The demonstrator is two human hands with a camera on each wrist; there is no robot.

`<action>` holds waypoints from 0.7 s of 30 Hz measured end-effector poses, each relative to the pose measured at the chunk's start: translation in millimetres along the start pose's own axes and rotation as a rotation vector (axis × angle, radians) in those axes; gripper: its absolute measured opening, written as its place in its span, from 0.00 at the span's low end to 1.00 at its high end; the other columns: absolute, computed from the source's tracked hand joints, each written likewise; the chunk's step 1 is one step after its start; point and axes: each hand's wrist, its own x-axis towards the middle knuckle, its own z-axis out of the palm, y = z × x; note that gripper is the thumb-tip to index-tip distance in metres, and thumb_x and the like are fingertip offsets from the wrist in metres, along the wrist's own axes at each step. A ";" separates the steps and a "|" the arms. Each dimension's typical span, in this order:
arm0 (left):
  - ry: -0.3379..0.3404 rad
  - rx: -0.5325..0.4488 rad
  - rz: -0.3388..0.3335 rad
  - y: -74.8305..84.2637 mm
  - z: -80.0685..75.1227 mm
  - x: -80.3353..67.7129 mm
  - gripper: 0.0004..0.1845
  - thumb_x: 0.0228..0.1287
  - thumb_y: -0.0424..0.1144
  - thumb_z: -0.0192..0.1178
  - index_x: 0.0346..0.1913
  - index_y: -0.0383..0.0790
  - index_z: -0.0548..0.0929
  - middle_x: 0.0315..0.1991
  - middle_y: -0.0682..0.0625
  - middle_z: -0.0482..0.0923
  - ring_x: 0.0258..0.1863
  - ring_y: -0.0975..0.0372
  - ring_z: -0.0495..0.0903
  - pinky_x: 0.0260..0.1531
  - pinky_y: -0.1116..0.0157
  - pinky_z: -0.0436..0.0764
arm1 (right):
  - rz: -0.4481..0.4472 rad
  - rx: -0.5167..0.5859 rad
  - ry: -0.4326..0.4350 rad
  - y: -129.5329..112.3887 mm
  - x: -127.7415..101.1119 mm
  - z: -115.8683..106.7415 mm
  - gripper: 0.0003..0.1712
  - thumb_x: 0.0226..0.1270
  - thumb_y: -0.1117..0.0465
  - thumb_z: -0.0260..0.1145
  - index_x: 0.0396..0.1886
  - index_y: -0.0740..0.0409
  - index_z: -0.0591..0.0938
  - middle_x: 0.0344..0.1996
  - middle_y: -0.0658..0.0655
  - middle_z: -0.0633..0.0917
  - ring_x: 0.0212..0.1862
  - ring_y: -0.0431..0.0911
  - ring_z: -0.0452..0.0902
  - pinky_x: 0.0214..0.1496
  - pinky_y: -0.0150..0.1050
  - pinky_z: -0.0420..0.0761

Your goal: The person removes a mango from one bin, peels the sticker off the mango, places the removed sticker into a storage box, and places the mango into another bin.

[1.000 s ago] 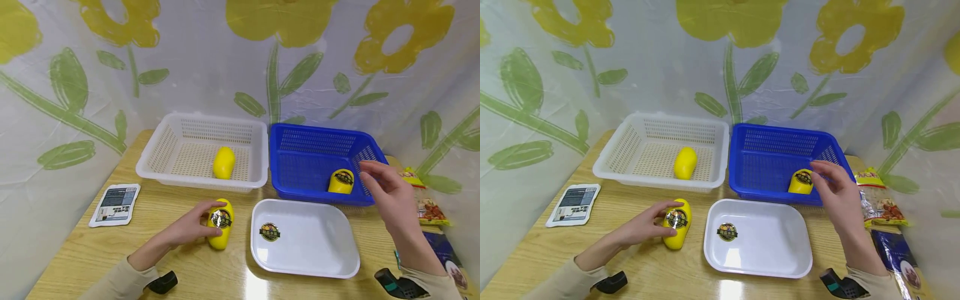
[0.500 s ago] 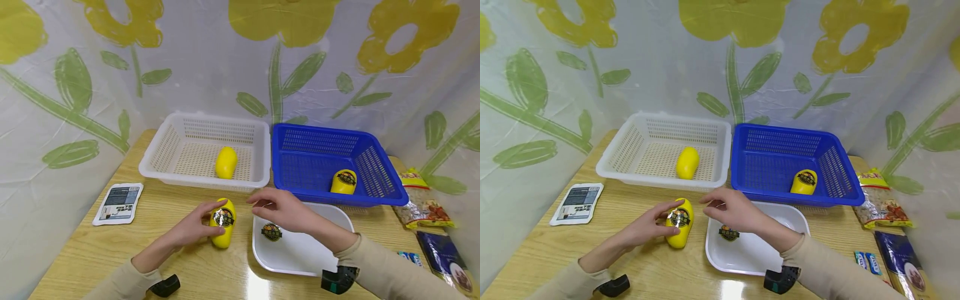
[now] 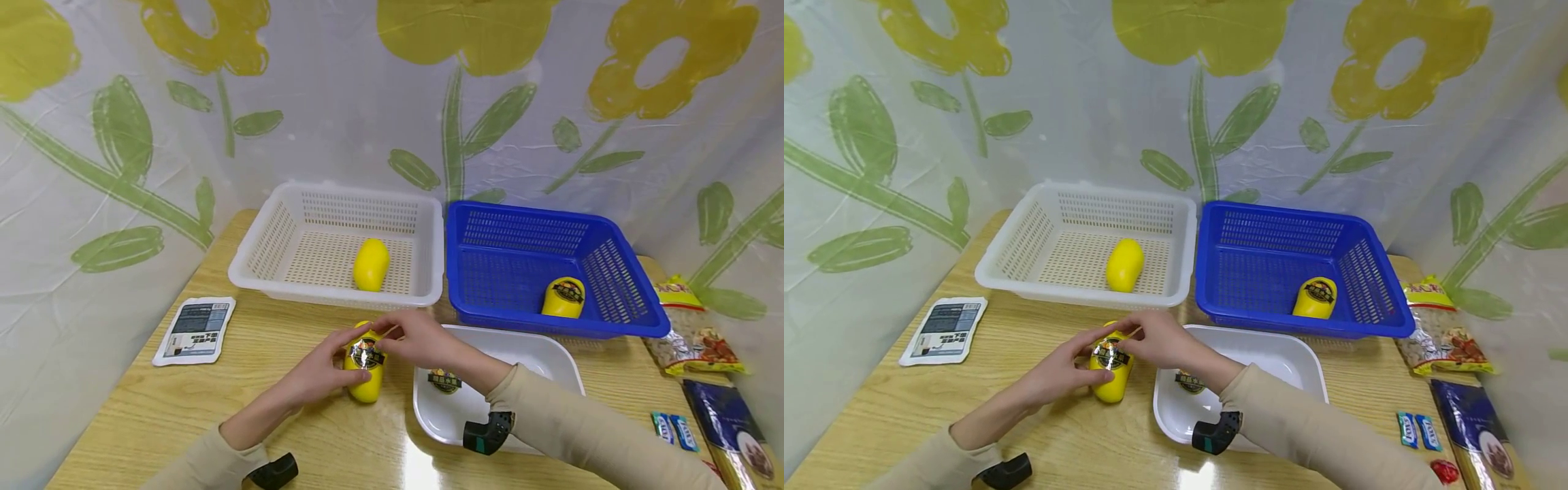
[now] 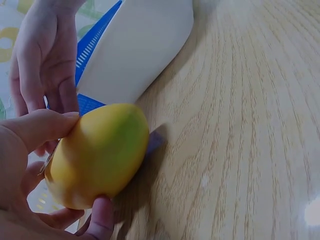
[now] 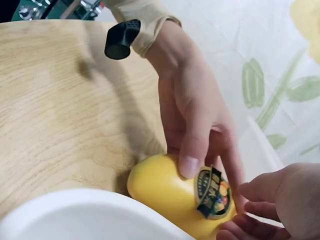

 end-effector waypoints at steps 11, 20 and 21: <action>0.029 -0.037 -0.023 2.8 1.5 0.5 0.38 0.56 0.38 0.72 0.71 0.51 0.70 0.66 0.42 0.65 0.52 0.48 0.73 0.41 0.61 0.78 | 0.051 0.005 0.025 -3.3 3.8 6.9 0.14 0.64 0.65 0.67 0.48 0.63 0.83 0.40 0.55 0.86 0.43 0.49 0.84 0.42 0.33 0.80; 0.045 -0.050 -0.082 5.4 0.8 0.7 0.40 0.53 0.39 0.74 0.70 0.50 0.70 0.67 0.43 0.65 0.52 0.49 0.73 0.39 0.61 0.78 | 0.094 0.007 0.046 -6.2 8.6 10.3 0.11 0.61 0.68 0.68 0.44 0.61 0.83 0.36 0.52 0.84 0.38 0.41 0.80 0.41 0.31 0.79; 0.047 -0.057 -0.090 5.6 1.0 0.6 0.40 0.53 0.39 0.74 0.71 0.50 0.69 0.66 0.43 0.65 0.52 0.49 0.73 0.38 0.61 0.78 | 0.095 0.005 0.047 -5.9 8.5 10.4 0.10 0.60 0.68 0.68 0.42 0.60 0.83 0.35 0.51 0.84 0.37 0.40 0.79 0.41 0.31 0.78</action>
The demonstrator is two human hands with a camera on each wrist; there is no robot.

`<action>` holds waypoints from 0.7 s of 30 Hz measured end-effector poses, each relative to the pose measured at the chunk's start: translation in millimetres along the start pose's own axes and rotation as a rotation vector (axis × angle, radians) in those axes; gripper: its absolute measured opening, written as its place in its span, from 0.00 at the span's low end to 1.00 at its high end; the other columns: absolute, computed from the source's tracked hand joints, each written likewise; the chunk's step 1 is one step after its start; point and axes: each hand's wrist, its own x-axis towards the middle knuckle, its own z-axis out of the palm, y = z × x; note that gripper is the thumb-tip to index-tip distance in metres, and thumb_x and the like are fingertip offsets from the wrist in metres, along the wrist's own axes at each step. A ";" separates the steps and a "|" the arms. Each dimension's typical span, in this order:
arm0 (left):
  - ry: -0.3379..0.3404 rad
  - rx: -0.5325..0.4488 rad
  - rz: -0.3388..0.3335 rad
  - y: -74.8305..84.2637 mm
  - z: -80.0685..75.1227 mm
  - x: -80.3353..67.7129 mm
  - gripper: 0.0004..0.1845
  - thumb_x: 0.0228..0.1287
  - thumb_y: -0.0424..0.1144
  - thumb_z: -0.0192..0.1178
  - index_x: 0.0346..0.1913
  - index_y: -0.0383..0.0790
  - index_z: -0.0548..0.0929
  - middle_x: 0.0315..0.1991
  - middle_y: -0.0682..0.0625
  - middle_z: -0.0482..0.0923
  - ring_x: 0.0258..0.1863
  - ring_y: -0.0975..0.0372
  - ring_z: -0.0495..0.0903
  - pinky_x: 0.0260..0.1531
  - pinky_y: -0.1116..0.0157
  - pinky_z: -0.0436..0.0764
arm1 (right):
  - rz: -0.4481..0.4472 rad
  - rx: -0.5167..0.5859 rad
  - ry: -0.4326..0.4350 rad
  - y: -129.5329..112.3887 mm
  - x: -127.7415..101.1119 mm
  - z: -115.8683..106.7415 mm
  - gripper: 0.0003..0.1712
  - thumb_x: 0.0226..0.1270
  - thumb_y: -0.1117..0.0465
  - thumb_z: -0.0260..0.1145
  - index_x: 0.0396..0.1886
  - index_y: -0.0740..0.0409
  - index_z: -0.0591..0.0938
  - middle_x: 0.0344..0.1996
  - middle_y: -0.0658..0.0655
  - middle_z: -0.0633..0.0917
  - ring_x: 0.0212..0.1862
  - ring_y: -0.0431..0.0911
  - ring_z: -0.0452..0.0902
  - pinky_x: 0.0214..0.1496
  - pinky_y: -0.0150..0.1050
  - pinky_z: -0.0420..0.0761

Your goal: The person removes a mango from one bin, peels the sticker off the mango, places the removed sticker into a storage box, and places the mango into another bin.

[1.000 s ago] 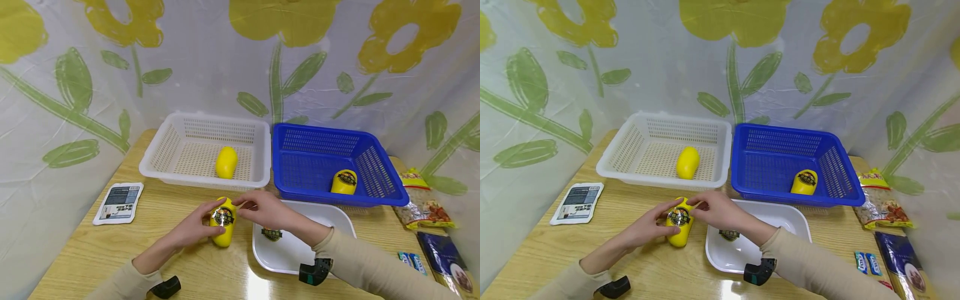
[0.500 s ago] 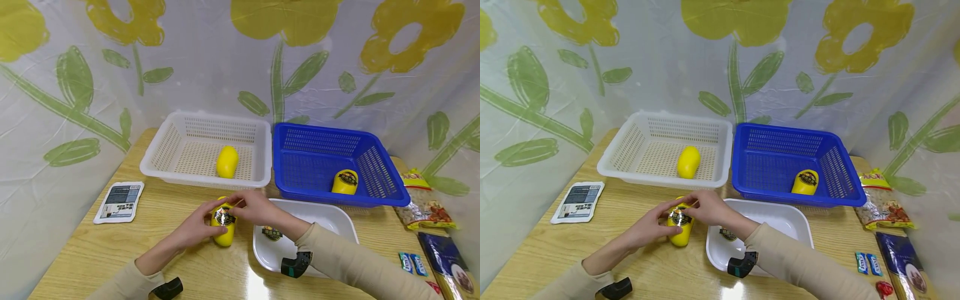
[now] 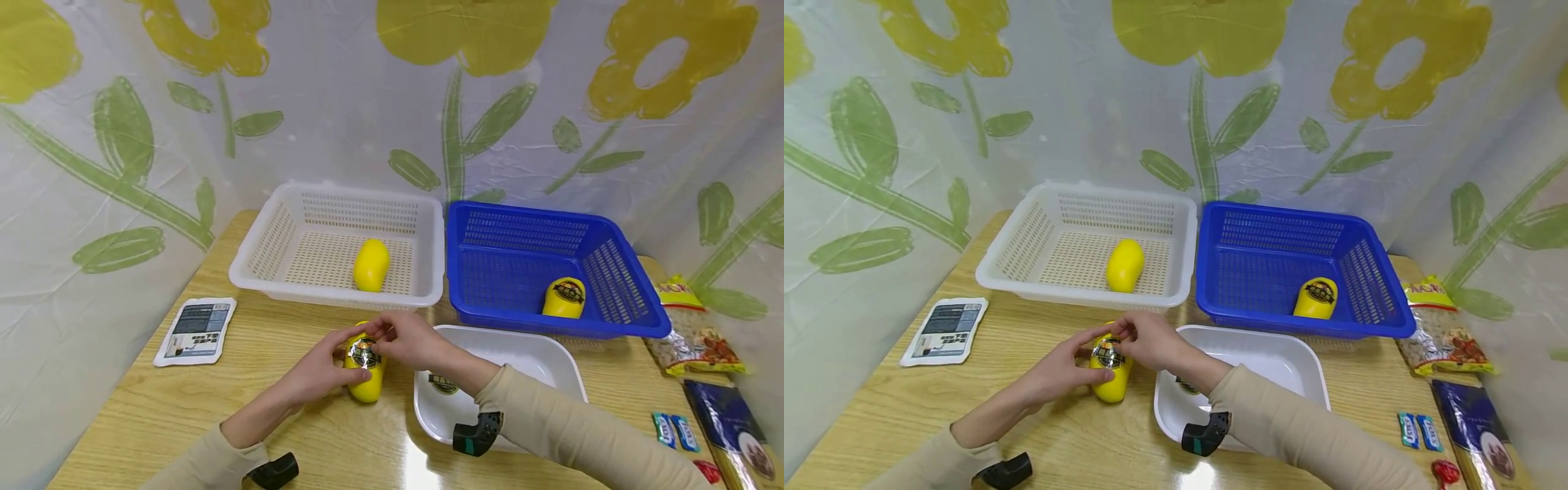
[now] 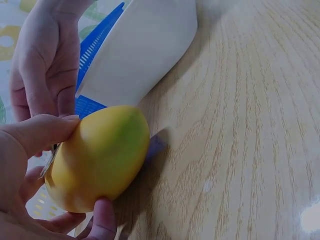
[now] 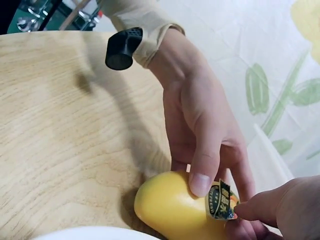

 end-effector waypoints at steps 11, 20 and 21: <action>-0.008 -0.039 -0.012 0.6 0.7 0.0 0.41 0.53 0.38 0.74 0.71 0.49 0.68 0.67 0.41 0.64 0.54 0.49 0.74 0.38 0.60 0.81 | -0.103 -0.100 0.016 4.9 1.8 3.1 0.05 0.58 0.68 0.70 0.34 0.58 0.84 0.28 0.47 0.84 0.31 0.35 0.77 0.36 0.29 0.76; 0.038 -0.016 -0.007 0.1 4.6 0.7 0.41 0.51 0.37 0.75 0.70 0.49 0.70 0.67 0.40 0.64 0.54 0.48 0.74 0.38 0.61 0.80 | -0.162 -0.093 0.066 5.2 -0.2 7.2 0.06 0.56 0.71 0.69 0.32 0.59 0.85 0.28 0.48 0.85 0.31 0.35 0.79 0.36 0.27 0.78; 0.040 -0.016 -0.008 1.2 4.1 0.3 0.41 0.51 0.37 0.75 0.70 0.49 0.70 0.66 0.40 0.64 0.53 0.48 0.74 0.38 0.62 0.80 | -0.161 -0.086 0.068 4.7 -1.0 7.1 0.05 0.57 0.71 0.69 0.32 0.58 0.84 0.28 0.48 0.85 0.31 0.35 0.79 0.36 0.28 0.78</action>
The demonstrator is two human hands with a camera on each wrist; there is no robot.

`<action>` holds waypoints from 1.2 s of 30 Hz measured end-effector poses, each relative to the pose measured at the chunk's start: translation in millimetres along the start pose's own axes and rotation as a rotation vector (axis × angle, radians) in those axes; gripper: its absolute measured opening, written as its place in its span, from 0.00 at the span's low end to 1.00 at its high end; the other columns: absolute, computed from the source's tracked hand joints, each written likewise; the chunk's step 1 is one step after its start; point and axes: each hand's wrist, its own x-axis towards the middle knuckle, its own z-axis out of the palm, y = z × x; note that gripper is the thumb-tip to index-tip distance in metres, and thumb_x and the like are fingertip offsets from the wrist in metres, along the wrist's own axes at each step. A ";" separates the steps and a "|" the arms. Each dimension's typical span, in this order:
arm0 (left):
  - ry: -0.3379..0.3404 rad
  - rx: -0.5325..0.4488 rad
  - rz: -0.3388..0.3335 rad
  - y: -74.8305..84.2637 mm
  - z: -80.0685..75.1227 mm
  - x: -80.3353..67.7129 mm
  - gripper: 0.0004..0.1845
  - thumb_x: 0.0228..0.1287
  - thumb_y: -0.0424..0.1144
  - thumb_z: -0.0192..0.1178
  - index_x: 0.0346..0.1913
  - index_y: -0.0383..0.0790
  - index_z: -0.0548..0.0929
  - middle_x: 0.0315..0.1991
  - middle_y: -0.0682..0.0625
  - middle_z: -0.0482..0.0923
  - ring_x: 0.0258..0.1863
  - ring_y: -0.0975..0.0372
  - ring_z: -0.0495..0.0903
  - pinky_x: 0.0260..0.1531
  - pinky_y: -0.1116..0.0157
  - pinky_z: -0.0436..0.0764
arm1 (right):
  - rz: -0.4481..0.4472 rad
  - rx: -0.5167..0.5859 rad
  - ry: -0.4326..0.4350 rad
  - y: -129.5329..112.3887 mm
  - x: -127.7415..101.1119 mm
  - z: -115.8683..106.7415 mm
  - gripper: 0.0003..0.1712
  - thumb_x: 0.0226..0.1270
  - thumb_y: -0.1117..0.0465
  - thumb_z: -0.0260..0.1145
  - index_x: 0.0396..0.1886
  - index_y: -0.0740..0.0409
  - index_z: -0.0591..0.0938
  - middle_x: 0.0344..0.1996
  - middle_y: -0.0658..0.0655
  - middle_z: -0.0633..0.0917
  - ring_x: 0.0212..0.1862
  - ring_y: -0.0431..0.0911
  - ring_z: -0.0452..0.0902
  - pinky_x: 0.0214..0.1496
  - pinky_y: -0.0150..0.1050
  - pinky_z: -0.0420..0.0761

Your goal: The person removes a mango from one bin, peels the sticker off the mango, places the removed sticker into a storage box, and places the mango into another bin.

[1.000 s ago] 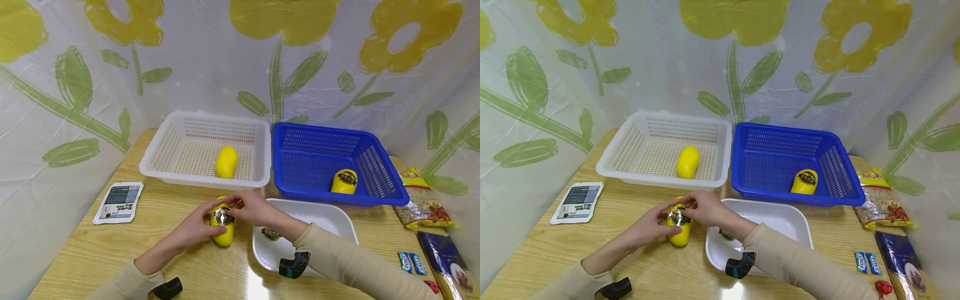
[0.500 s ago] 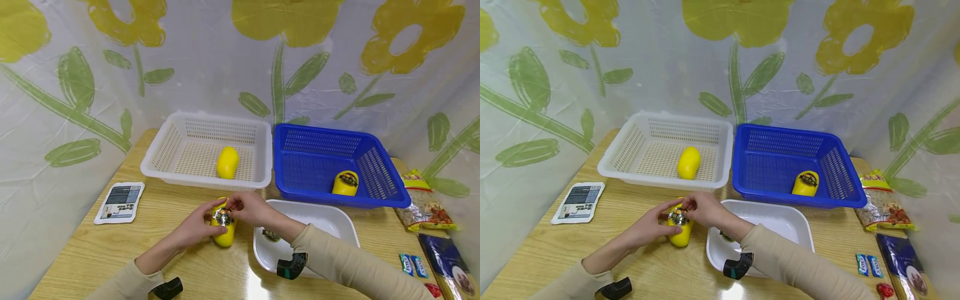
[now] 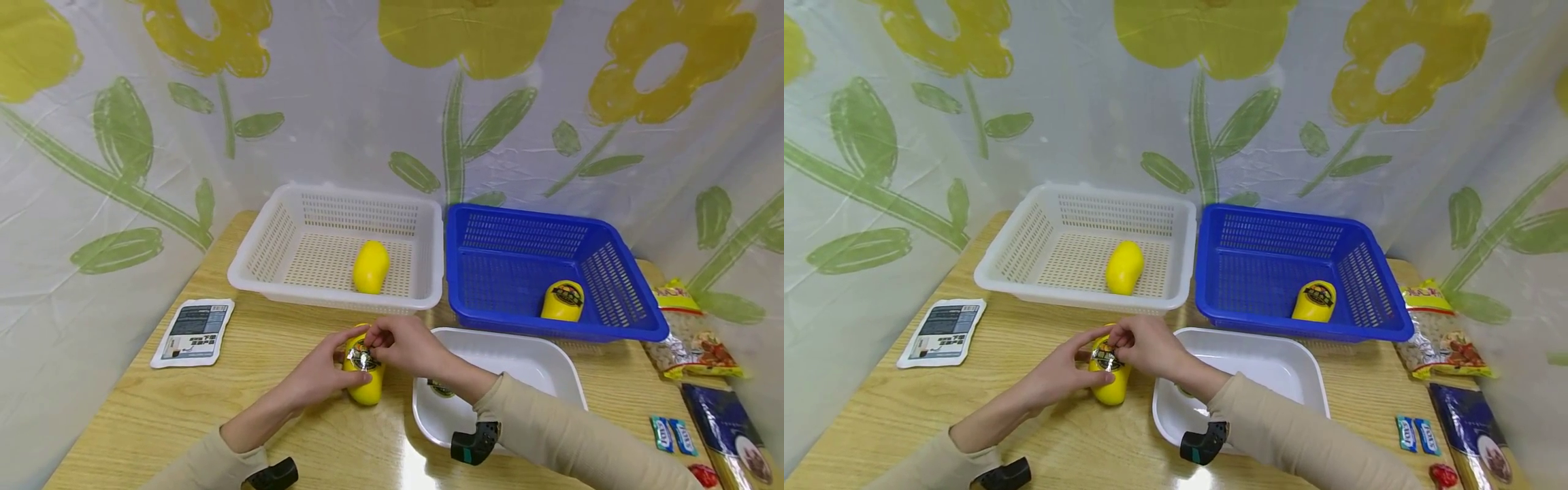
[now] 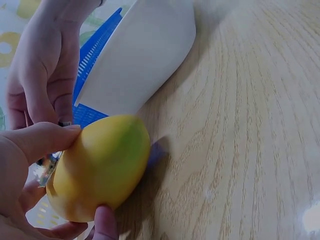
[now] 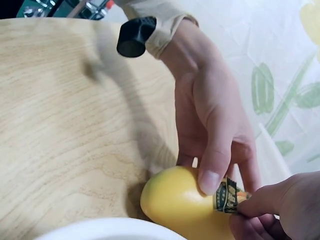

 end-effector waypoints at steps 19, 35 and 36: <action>0.043 0.092 0.017 4.7 5.6 0.9 0.40 0.49 0.36 0.76 0.68 0.51 0.73 0.64 0.43 0.67 0.46 0.51 0.72 0.36 0.62 0.77 | 0.017 0.156 0.138 -1.7 -28.4 2.0 0.06 0.60 0.70 0.66 0.36 0.57 0.84 0.34 0.49 0.83 0.37 0.39 0.79 0.42 0.31 0.82; 0.045 0.096 -0.001 7.6 5.5 -4.0 0.41 0.50 0.35 0.75 0.69 0.52 0.71 0.64 0.42 0.65 0.50 0.49 0.72 0.35 0.61 0.80 | 0.249 0.418 0.145 37.8 -78.6 -57.8 0.12 0.63 0.63 0.70 0.47 0.58 0.84 0.37 0.55 0.81 0.39 0.47 0.76 0.43 0.39 0.82; 0.041 0.095 -0.001 7.6 5.2 -4.1 0.41 0.50 0.35 0.75 0.69 0.52 0.71 0.65 0.42 0.64 0.50 0.49 0.72 0.35 0.61 0.80 | 0.258 0.419 0.139 40.8 -83.4 -60.7 0.12 0.64 0.62 0.70 0.47 0.58 0.84 0.37 0.55 0.82 0.40 0.47 0.77 0.44 0.40 0.82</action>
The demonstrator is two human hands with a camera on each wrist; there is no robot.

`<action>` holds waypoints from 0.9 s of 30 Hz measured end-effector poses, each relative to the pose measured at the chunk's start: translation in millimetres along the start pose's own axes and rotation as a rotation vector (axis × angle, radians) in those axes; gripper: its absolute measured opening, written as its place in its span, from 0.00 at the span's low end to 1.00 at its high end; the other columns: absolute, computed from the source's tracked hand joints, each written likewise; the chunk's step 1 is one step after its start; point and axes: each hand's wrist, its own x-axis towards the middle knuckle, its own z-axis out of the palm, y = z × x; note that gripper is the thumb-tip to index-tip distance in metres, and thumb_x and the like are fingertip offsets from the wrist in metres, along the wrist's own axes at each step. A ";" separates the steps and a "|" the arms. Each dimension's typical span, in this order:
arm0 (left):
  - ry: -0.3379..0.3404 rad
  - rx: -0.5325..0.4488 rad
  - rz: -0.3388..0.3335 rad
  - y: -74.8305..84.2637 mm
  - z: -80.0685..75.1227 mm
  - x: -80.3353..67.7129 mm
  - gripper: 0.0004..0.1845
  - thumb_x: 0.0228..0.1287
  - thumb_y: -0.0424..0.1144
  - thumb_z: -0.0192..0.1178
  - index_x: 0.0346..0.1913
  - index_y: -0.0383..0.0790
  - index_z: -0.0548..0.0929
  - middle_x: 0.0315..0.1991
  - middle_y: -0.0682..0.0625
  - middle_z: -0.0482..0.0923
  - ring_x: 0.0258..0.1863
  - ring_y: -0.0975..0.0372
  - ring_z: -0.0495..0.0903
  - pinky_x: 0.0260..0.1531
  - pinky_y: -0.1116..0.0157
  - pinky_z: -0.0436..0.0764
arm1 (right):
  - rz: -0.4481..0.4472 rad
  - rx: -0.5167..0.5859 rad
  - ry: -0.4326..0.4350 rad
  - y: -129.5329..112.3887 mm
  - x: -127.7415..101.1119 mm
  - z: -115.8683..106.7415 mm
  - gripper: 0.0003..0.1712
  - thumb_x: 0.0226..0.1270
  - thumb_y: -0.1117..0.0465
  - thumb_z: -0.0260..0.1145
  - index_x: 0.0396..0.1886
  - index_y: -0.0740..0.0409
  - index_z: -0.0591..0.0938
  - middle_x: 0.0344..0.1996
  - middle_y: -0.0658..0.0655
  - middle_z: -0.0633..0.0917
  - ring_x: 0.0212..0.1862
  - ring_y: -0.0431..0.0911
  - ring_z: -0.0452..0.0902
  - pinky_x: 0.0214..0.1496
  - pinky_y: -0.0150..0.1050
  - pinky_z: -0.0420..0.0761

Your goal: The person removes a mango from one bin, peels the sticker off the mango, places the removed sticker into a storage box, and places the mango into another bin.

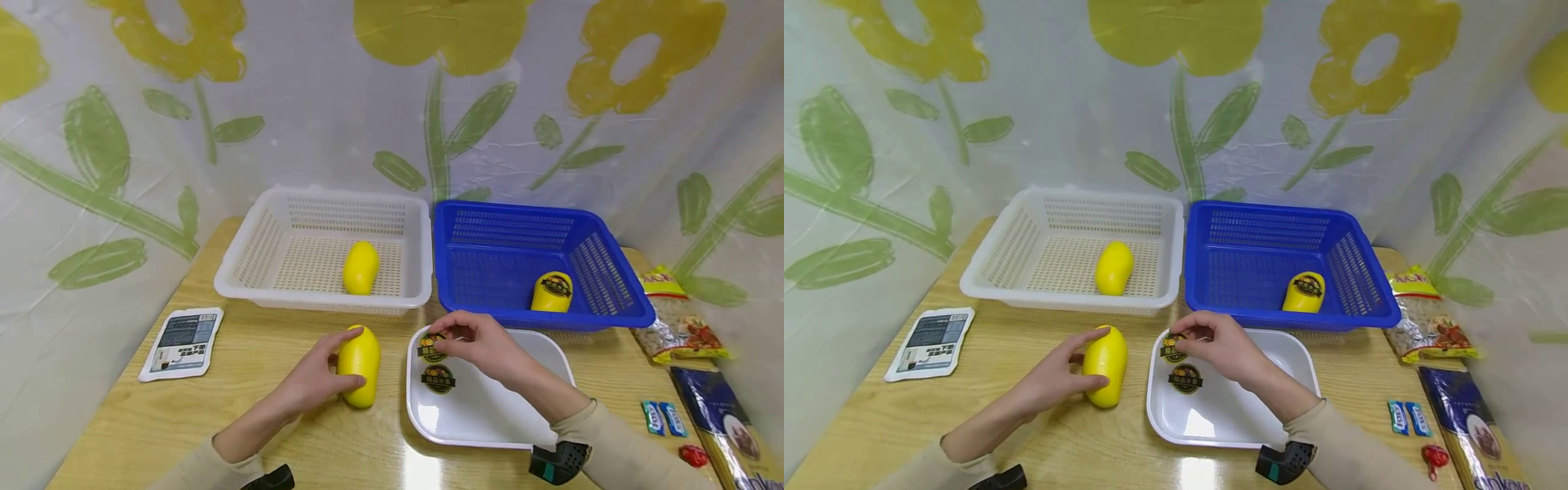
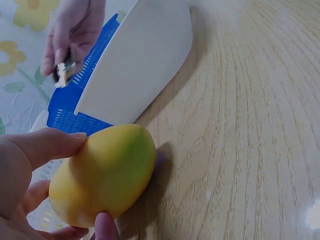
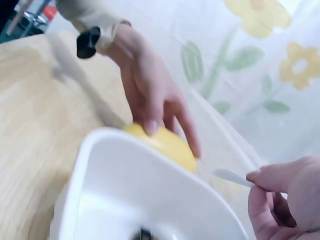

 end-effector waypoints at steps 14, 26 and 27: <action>-0.019 0.040 -0.010 1.6 -2.9 -0.9 0.40 0.52 0.39 0.74 0.70 0.55 0.70 0.66 0.43 0.65 0.54 0.49 0.72 0.39 0.60 0.78 | 0.065 -0.110 -0.101 39.9 -34.2 -34.7 0.07 0.66 0.63 0.66 0.43 0.58 0.85 0.39 0.56 0.84 0.40 0.46 0.77 0.42 0.33 0.79; -0.034 0.041 -0.004 0.6 -3.7 0.1 0.40 0.53 0.39 0.74 0.70 0.55 0.70 0.68 0.43 0.63 0.54 0.50 0.71 0.39 0.61 0.78 | 0.115 -0.143 -0.074 58.0 -30.6 -38.4 0.06 0.66 0.67 0.65 0.40 0.61 0.86 0.37 0.56 0.85 0.41 0.48 0.77 0.41 0.33 0.78; -0.036 0.038 -0.005 0.6 -3.6 0.2 0.40 0.53 0.39 0.74 0.70 0.55 0.70 0.68 0.43 0.63 0.54 0.50 0.72 0.39 0.61 0.78 | 0.120 -0.142 -0.069 58.5 -30.6 -38.2 0.06 0.66 0.67 0.65 0.40 0.61 0.86 0.37 0.56 0.84 0.41 0.47 0.77 0.41 0.33 0.78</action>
